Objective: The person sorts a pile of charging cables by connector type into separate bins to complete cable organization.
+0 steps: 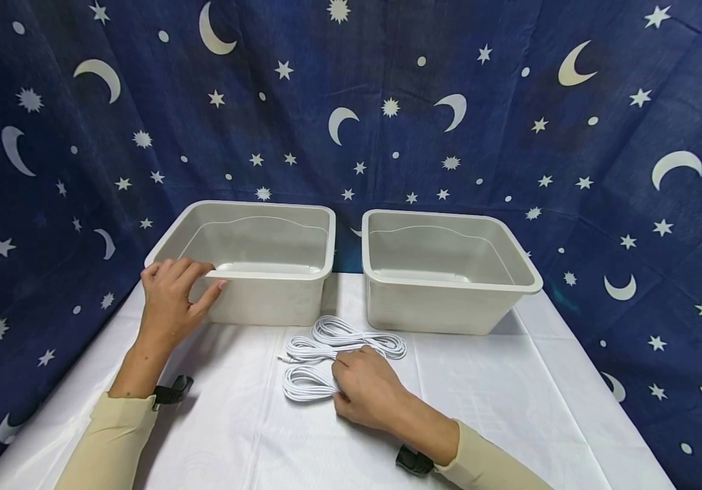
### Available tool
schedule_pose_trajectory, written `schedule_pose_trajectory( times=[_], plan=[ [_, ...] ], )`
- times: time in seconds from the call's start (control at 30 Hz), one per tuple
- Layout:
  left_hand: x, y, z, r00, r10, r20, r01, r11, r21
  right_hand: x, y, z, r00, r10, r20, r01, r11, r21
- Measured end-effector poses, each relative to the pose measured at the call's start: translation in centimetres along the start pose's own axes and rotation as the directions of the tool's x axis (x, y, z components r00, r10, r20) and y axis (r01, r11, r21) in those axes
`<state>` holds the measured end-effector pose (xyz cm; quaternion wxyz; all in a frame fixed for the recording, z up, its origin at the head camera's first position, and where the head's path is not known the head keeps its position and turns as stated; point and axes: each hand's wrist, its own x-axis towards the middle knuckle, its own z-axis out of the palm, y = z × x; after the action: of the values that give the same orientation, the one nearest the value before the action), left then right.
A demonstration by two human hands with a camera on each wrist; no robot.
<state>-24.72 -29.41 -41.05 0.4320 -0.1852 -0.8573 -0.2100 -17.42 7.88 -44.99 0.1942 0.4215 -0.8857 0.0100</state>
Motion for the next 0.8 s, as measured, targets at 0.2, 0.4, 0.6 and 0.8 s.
schedule_pose_trajectory(
  times=[0.2,0.4,0.6,0.8],
  plan=[
    [0.0,0.0,0.0,1.000,-0.001,-0.001,0.001,1.000,-0.005,0.1,0.4,-0.9,0.999,-0.003,-0.039,0.002,1.000,-0.022],
    [0.0,0.0,0.0,1.000,0.000,0.001,0.000,1.000,-0.008,0.1,1.3,-1.9,0.993,-0.015,-0.120,0.012,0.999,-0.029],
    [0.0,0.0,0.1,1.000,0.002,-0.001,-0.002,1.000,-0.002,0.0,2.1,-2.9,0.987,-0.011,-0.160,0.007,1.000,-0.022],
    [-0.1,0.0,0.1,1.000,-0.002,0.001,0.002,1.000,0.001,0.0,2.6,-3.7,0.985,0.020,-0.173,-0.018,1.000,0.013]
  ],
)
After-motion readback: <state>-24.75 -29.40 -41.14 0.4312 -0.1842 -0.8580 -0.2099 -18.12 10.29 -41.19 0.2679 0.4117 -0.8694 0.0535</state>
